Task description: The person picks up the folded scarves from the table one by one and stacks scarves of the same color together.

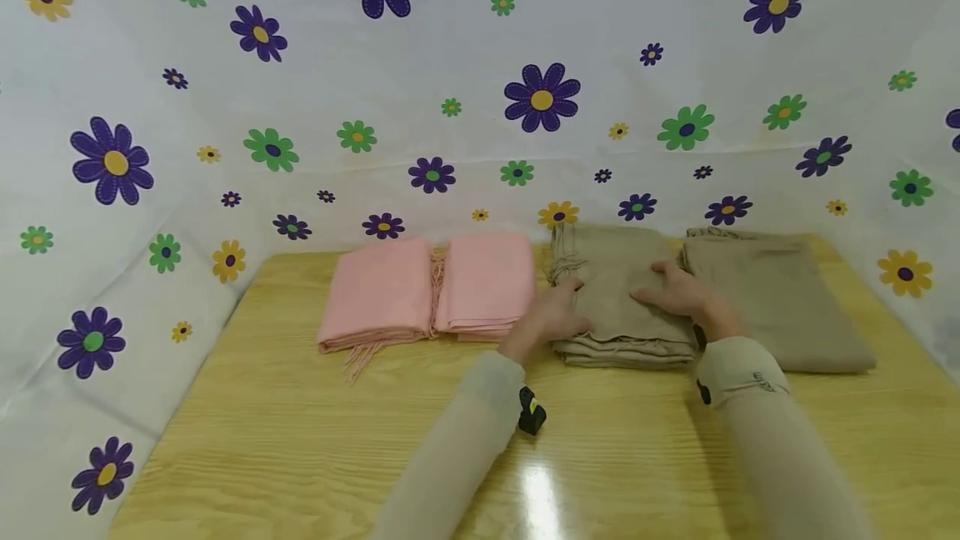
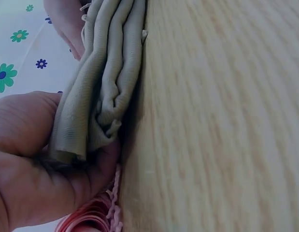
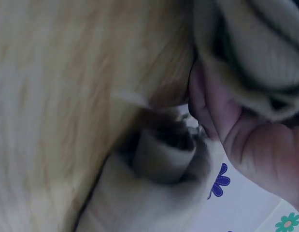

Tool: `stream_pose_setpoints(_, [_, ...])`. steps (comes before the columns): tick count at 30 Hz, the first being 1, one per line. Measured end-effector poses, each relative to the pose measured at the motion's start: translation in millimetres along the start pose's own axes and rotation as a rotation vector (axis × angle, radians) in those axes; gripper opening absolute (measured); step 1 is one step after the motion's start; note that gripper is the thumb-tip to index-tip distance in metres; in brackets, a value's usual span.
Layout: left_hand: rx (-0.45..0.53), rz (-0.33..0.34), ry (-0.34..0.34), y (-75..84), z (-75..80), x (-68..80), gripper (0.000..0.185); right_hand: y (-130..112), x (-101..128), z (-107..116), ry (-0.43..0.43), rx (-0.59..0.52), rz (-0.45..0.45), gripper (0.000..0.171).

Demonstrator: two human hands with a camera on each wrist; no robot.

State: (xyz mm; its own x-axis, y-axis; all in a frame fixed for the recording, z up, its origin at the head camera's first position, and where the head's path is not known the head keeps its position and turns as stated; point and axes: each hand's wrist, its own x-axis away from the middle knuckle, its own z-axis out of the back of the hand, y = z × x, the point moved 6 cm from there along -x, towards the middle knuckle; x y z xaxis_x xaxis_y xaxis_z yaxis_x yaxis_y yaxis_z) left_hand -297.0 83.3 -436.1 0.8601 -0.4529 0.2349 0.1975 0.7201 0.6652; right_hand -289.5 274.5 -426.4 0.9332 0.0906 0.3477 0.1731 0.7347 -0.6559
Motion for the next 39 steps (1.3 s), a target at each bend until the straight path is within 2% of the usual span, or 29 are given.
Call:
stream_pose_setpoints(5, [-0.025, -0.004, -0.008, 0.9, 3.2, 0.2, 0.074, -8.2, -0.1, 0.7, 0.033, 0.082, 0.005, 0.084])
stream_pose_setpoints(9, [-0.058, -0.023, -0.033, 2.6, 3.3, -2.0, 0.072, -4.6, 2.4, 0.7, 0.023, 0.142, -0.037, 0.085])
stream_pose_setpoints(13, [-0.045, -0.033, -0.028, -0.8, 5.2, -3.9, 0.069, -0.1, 3.4, -5.3, -0.001, 0.133, -0.084, 0.086])
stream_pose_setpoints(19, [-0.197, -0.09, -0.014, -2.9, 5.5, 4.4, 0.06, -5.4, -2.7, -12.4, 0.046, 0.127, -0.087, 0.086])
stream_pose_setpoints(21, [-0.201, -0.104, -0.016, -1.2, 3.8, 7.8, 0.06, -5.9, -3.5, -10.7, 0.063, 0.124, -0.099, 0.086])
stream_pose_setpoints(27, [-0.12, -0.124, -0.006, 1.7, -2.8, 8.4, 0.067, 3.0, -0.3, -4.8, 0.064, 0.07, -0.135, 0.087])
stream_pose_setpoints(33, [-0.126, -0.114, -0.017, -4.7, -12.5, 10.5, 0.065, 12.6, -5.2, -2.4, 0.06, -0.086, -0.107, 0.091])
stream_pose_setpoints(39, [-0.158, -0.122, -0.02, -1.8, -9.3, 8.8, 0.066, 10.5, -9.9, 5.1, 0.146, -0.136, -0.045, 0.094])
